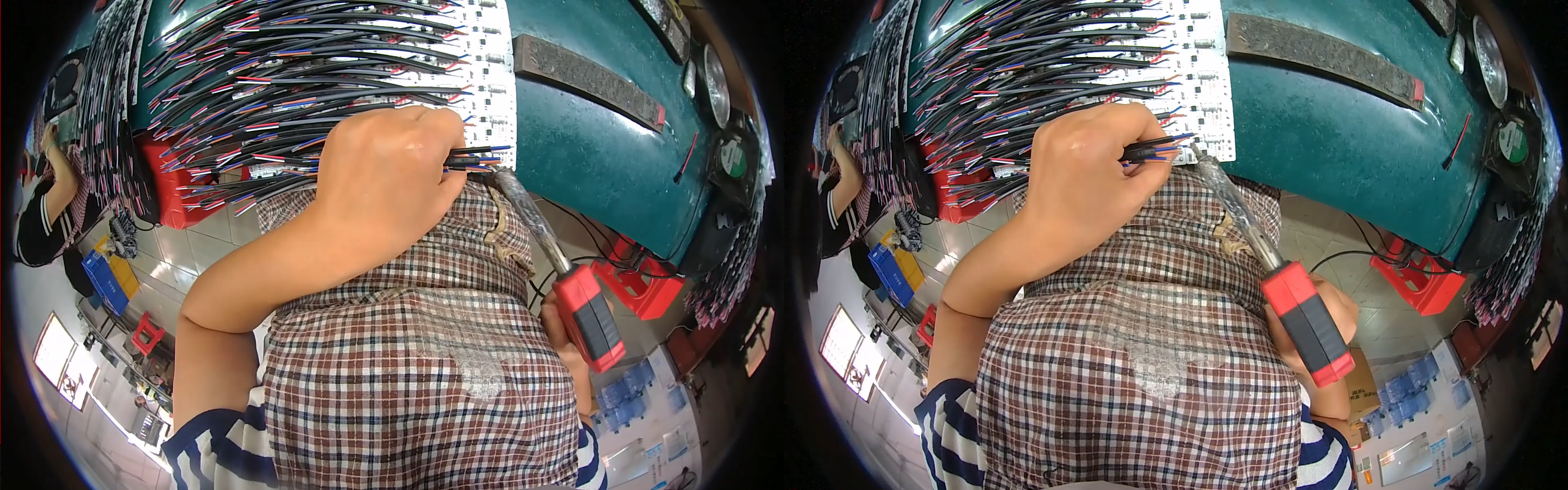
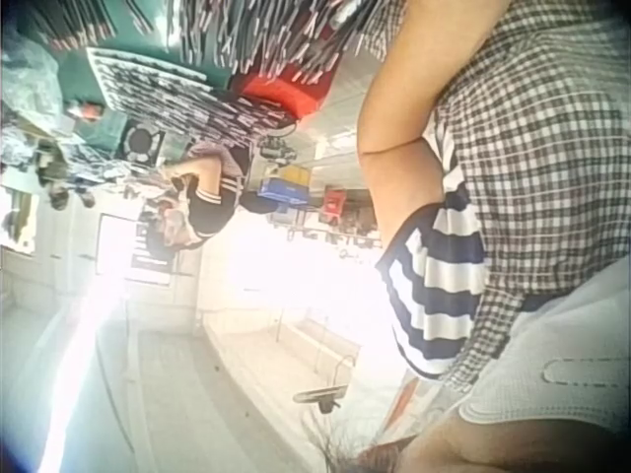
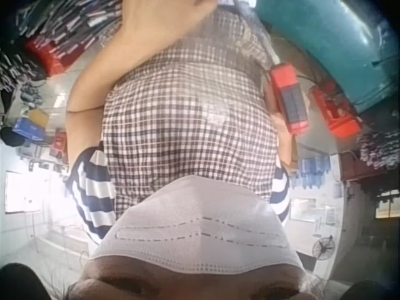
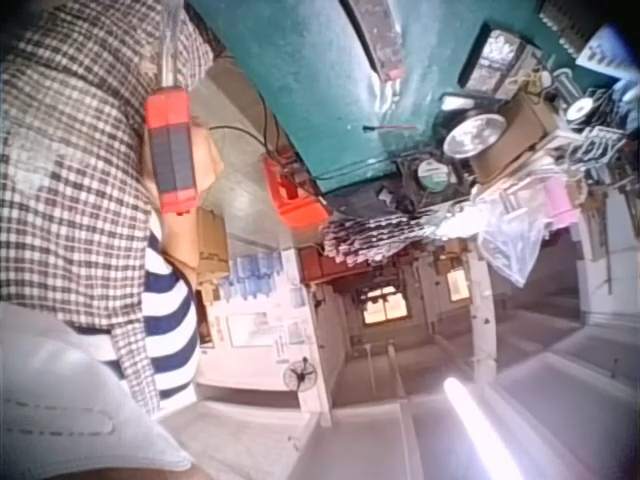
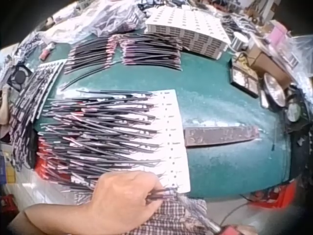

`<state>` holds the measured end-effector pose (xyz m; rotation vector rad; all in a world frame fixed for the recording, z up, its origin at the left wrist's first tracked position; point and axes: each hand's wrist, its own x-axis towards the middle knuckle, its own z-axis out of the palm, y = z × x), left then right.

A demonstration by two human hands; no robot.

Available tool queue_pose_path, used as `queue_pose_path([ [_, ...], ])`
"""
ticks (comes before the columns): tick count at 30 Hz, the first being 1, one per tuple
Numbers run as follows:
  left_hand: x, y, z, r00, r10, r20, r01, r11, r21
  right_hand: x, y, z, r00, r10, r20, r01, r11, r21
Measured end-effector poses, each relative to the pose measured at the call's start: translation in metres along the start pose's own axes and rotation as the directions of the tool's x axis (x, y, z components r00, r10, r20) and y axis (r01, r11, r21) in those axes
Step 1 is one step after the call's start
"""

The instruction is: The person solders wires to an LED circuit board using a soldering iron station.

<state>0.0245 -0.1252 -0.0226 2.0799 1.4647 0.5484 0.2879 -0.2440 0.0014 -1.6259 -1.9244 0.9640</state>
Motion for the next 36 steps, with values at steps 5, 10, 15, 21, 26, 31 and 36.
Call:
queue_pose_path([
  [5,0.002,0.0,0.0,1.0,0.026,-0.004,-0.026,1.0,-0.008,-0.01,0.01,0.0,0.998,-0.043,-0.053,0.044,0.999,0.018],
  [10,0.001,-0.002,0.001,1.0,0.012,0.01,-0.012,1.0,-0.014,-0.023,0.011,-0.005,0.994,0.107,-0.014,-0.107,0.994,0.001],
  [15,0.005,-0.004,-0.008,0.995,0.084,0.055,-0.082,0.996,-0.038,-0.013,0.004,0.009,0.93,0.334,-0.152,-0.23,0.855,0.465],
  [21,0.017,0.002,-0.037,0.98,0.128,-0.152,-0.132,0.991,-0.022,0.004,0.011,0.005,0.929,0.262,-0.262,-0.09,0.846,0.525],
  [26,0.053,0.015,-0.1,0.99,0.063,-0.127,-0.066,0.998,-0.02,0.013,0.012,-0.001,0.881,0.268,-0.39,-0.049,0.871,0.488],
  [31,0.139,-0.029,-0.079,0.935,0.308,-0.177,-0.212,0.884,0.417,0.018,0.006,-0.016,0.927,0.223,-0.303,-0.031,0.847,0.53],
  [36,0.196,-0.064,-0.05,0.878,0.441,-0.187,-0.335,0.843,0.421,0.013,0.007,-0.013,0.916,0.24,-0.323,-0.03,0.841,0.541],
])
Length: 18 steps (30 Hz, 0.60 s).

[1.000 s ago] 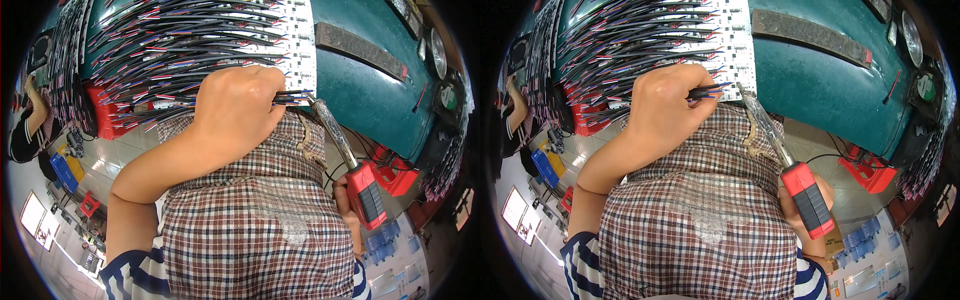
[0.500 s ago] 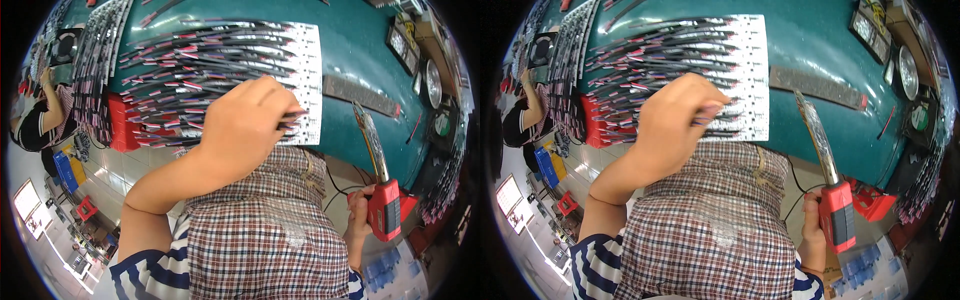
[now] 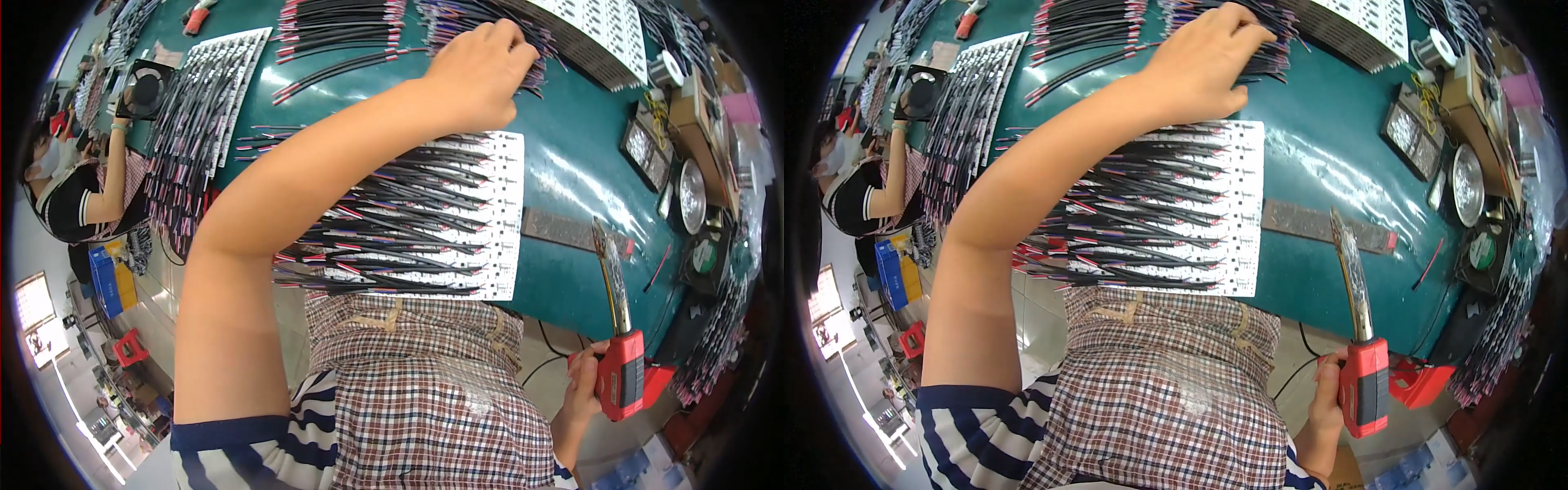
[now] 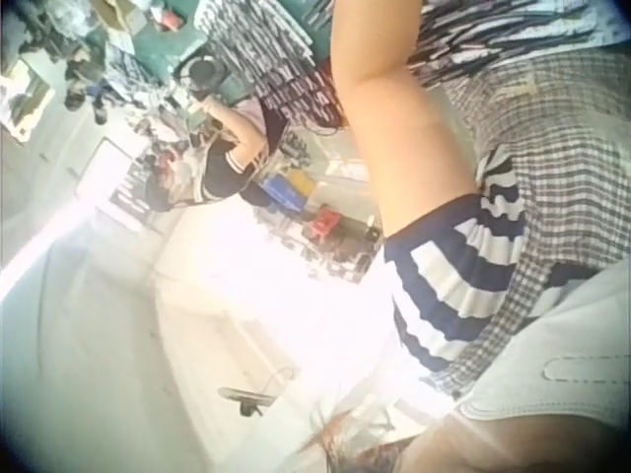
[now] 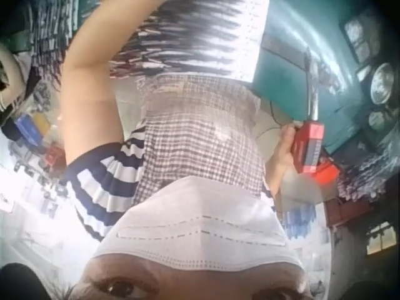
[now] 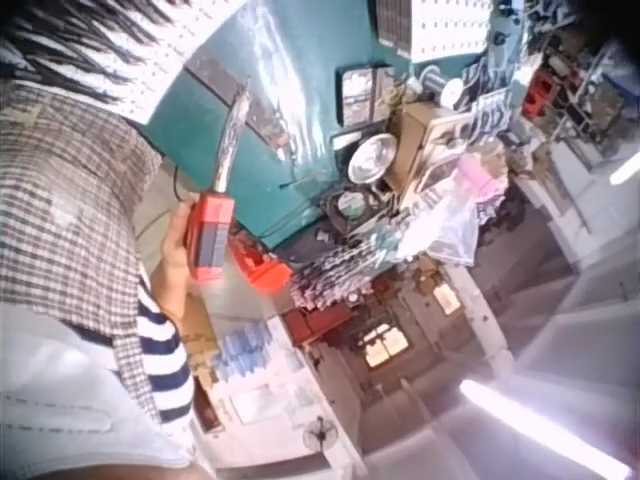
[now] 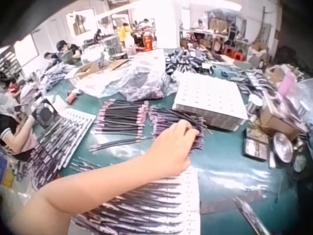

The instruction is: The person solders wires to an LED circuit board using a soldering iron station.

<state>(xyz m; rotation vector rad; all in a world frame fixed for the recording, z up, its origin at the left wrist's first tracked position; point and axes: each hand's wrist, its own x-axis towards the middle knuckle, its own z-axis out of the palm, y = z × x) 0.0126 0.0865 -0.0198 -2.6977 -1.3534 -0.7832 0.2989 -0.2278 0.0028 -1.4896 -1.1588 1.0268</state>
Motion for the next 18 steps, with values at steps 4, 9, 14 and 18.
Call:
queue_pose_path([
  [4,-0.003,-0.01,-0.008,0.993,-0.061,0.102,0.058,0.998,0.038,0.003,0.005,0.001,0.998,0.006,-0.058,-0.005,1.0,0.005],
  [9,-0.048,-0.072,-0.057,0.951,-0.261,0.165,0.195,0.922,0.333,0.009,-0.005,0.005,0.998,0.032,-0.048,-0.036,0.996,-0.076],
  [14,-0.059,-0.11,-0.075,0.926,-0.307,0.22,0.219,0.911,0.349,0.02,-0.011,0.002,0.997,0.03,0.068,-0.028,0.999,-0.033],
  [18,-0.054,-0.124,-0.072,0.942,-0.223,0.252,0.134,0.935,0.327,0.021,-0.011,0.008,0.999,-0.023,0.038,0.026,0.997,-0.077],
])
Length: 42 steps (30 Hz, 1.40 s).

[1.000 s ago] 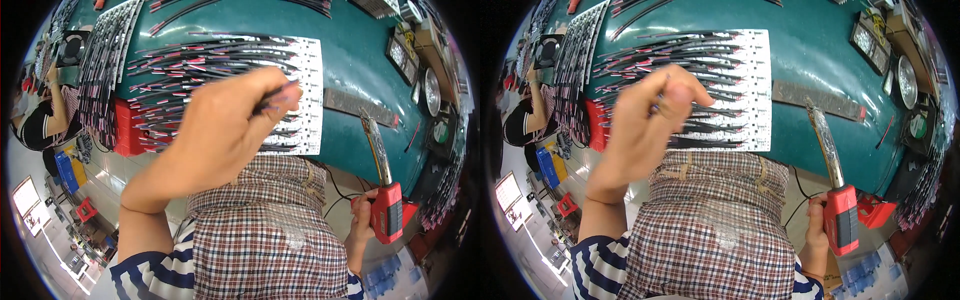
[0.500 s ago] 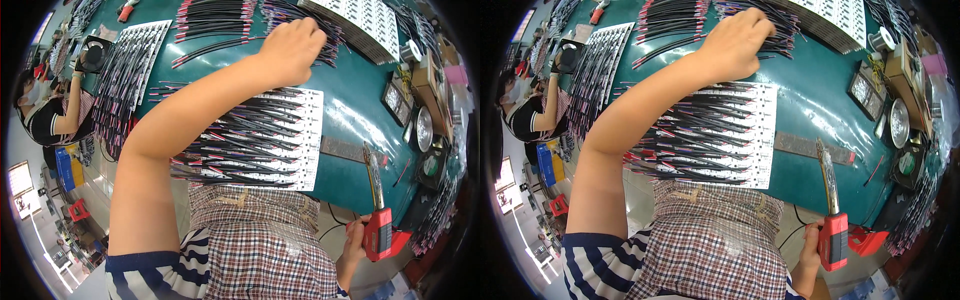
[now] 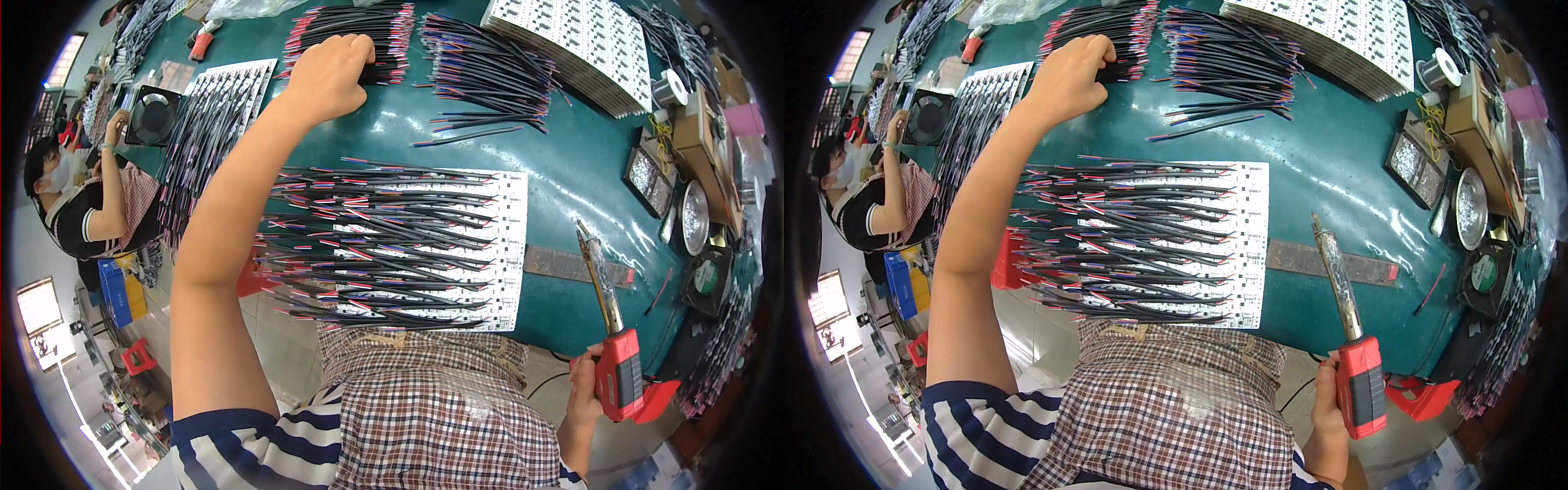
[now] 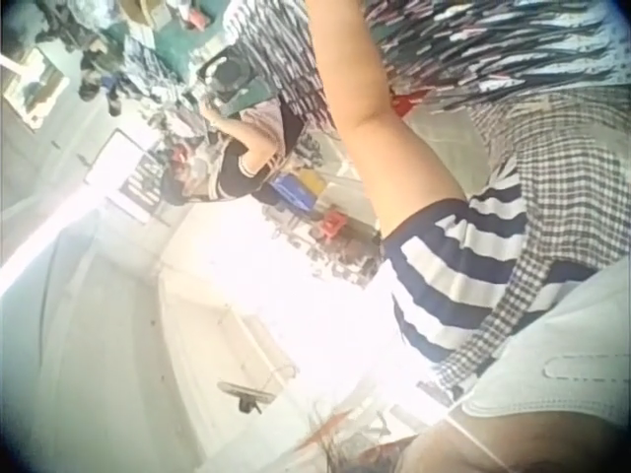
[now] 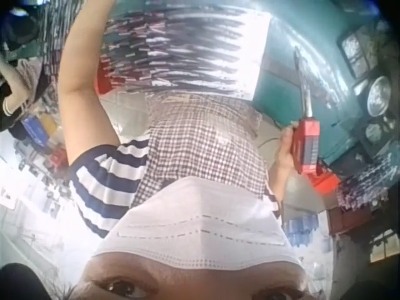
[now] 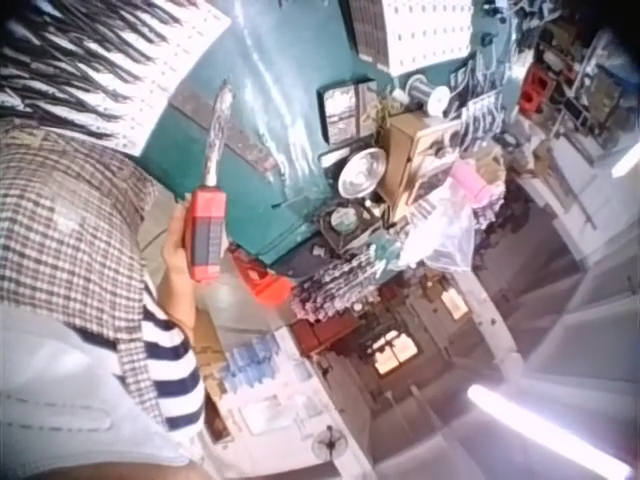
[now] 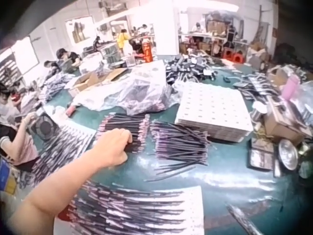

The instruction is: The person solders wires to an LED circuit board using a soldering iron station.

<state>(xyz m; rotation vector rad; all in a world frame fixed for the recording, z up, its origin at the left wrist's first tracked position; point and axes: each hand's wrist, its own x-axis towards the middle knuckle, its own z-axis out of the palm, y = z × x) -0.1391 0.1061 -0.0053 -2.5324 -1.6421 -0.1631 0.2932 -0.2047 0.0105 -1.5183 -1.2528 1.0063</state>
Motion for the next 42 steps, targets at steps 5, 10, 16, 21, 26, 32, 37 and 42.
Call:
queue_pose_path([
  [5,0.001,0.004,-0.002,0.996,0.03,0.081,-0.03,1.0,-0.005,0.002,-0.007,0.005,0.999,0.012,-0.039,-0.013,1.0,-0.024],
  [10,-0.005,0.001,0.003,0.999,0.042,0.022,-0.042,0.999,-0.01,0.003,-0.007,0.004,0.999,0.05,-0.01,-0.049,0.998,0.03],
  [16,-0.015,-0.004,0.003,0.876,-0.366,-0.314,0.209,0.875,-0.437,0.001,-0.004,0.002,0.999,0.03,-0.029,-0.029,0.999,0.021],
  [21,-0.002,-0.042,-0.027,0.625,-0.657,-0.422,-0.15,0.429,-0.891,0.002,-0.005,0.005,0.999,0.027,-0.019,-0.025,0.998,0.066],
  [26,-0.012,-0.032,-0.036,0.582,-0.659,-0.476,-0.303,0.367,-0.879,0.003,-0.003,0.008,0.999,0.018,-0.043,-0.018,1.0,0.002],
  [32,-0.022,0.0,-0.02,0.571,-0.702,-0.426,-0.126,0.438,-0.89,0.006,-0.002,0.007,0.999,-0.024,-0.028,0.025,0.999,0.027],
  [37,-0.03,-0.027,-0.022,0.607,-0.729,-0.317,-0.213,0.235,-0.948,0.007,-0.001,0.011,0.998,-0.001,-0.069,0.008,0.995,0.101],
  [42,-0.017,-0.013,-0.022,0.879,-0.474,-0.054,0.283,0.61,-0.74,0.006,0.001,0.01,0.998,-0.012,-0.059,0.016,0.997,0.079],
])
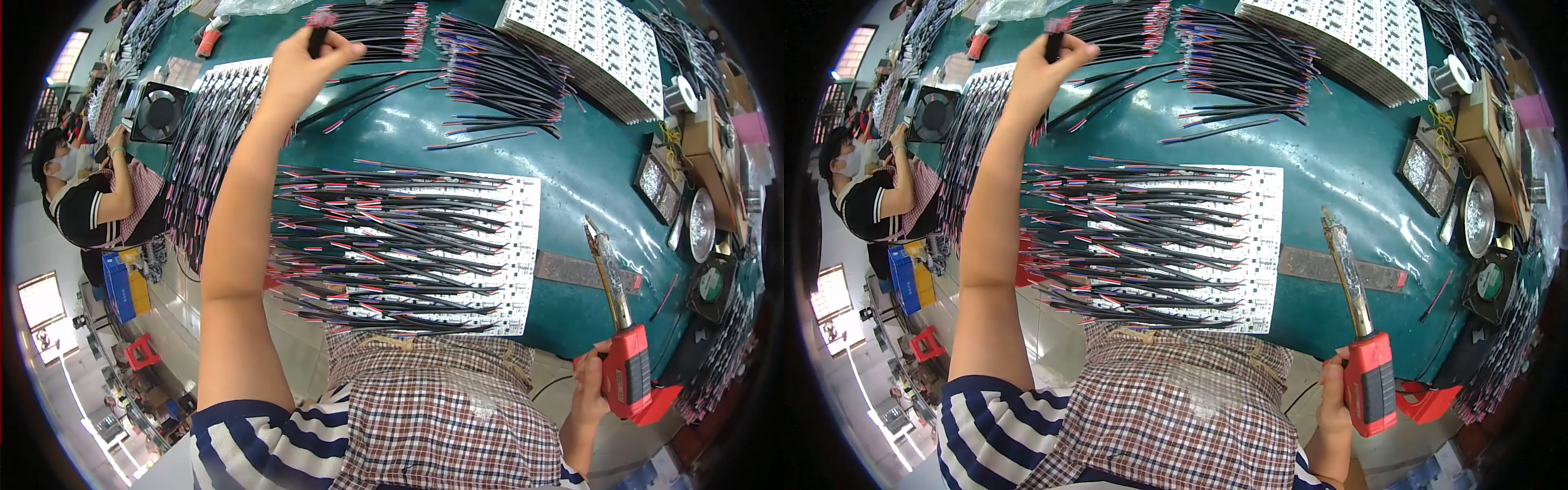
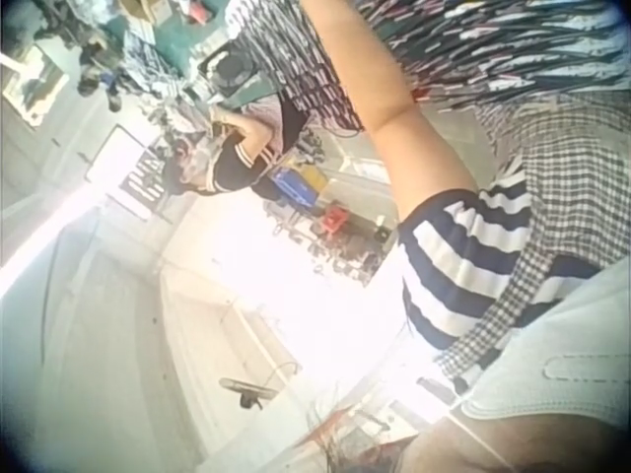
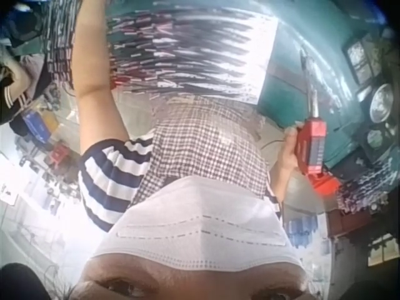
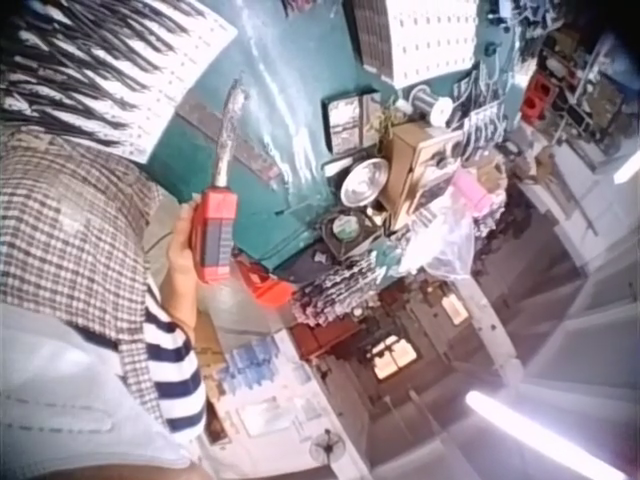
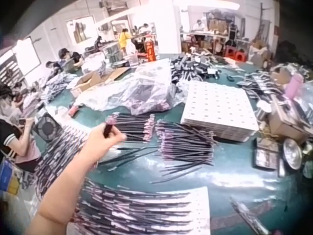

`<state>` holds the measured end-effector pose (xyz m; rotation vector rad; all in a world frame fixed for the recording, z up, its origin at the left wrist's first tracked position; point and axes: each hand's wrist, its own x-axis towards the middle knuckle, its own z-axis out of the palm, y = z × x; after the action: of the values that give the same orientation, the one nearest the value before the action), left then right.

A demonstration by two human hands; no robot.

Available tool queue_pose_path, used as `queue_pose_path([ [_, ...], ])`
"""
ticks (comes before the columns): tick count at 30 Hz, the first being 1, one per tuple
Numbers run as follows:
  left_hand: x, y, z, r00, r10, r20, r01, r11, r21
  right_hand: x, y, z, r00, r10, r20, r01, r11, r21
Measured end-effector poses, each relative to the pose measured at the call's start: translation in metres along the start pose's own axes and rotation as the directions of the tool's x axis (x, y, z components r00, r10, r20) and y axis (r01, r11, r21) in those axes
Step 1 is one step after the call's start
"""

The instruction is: The person solders wires to an LED circuit board using a soldering iron station.

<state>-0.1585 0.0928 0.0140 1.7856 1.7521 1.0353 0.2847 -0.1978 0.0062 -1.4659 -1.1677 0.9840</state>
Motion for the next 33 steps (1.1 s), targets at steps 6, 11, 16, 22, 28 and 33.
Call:
queue_pose_path([
  [6,-0.008,0.0,0.015,0.924,-0.112,0.367,0.03,0.975,0.221,0.002,-0.001,0.003,1.0,-0.009,0.016,0.009,1.0,-0.004],
  [11,-0.009,0.005,0.013,0.957,-0.052,0.284,-0.026,0.964,0.264,0.002,-0.011,-0.002,0.994,0.08,0.076,-0.083,0.996,0.038],
  [16,-0.011,0.006,0.002,0.935,-0.126,0.331,0.023,0.954,0.3,0.003,-0.009,0.002,0.995,0.067,0.067,-0.07,0.996,0.047],
  [22,-0.001,0.006,0.001,0.892,-0.177,0.416,0.001,0.921,0.391,0.0,-0.001,0.002,0.999,0.018,0.032,-0.019,0.999,0.027],
  [28,-0.006,0.011,-0.009,0.972,0.153,0.179,-0.176,0.977,0.12,0.003,0.001,0.003,0.999,-0.052,0.018,0.051,0.999,0.019],
  [33,-0.017,0.092,-0.022,0.897,-0.392,0.204,0.436,0.71,-0.554,0.021,-0.019,0.018,0.981,0.074,-0.181,-0.049,0.989,0.138],
])
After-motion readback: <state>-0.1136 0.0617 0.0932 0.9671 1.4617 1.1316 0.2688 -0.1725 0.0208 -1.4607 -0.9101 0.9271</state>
